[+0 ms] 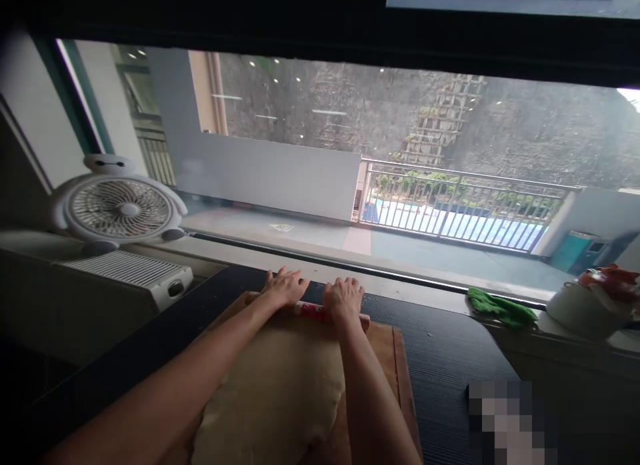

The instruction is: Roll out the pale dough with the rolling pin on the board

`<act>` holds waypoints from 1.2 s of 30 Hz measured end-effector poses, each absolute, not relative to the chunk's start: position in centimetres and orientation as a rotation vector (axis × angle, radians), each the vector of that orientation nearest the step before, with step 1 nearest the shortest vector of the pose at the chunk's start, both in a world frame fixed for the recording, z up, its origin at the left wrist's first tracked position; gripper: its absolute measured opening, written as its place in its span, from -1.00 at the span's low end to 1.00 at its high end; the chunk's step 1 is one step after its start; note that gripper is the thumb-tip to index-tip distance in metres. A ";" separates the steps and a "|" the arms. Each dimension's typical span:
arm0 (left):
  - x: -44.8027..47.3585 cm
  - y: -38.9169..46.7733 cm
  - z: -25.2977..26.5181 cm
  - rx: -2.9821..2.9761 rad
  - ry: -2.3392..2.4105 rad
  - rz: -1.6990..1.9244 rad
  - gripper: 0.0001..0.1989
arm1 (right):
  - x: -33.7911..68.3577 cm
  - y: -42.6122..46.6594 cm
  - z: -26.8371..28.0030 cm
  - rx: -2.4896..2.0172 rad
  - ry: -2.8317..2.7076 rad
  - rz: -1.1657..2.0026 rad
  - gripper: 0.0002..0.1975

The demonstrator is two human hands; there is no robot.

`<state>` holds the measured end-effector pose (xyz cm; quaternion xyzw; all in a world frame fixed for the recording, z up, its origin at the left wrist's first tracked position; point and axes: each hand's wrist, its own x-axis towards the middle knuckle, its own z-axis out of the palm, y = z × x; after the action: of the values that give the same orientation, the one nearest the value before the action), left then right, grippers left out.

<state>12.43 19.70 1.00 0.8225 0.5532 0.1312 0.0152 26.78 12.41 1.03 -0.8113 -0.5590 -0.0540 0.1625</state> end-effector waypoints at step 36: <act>10.0 17.8 0.7 2.472 1.830 0.234 -0.43 | 22.6 3.2 0.3 -2.171 -1.775 -0.109 -0.43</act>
<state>10.03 17.85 0.71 0.8011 0.5931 0.0758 0.0285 22.61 3.19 0.32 -0.7627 -0.6237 -0.0384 0.1670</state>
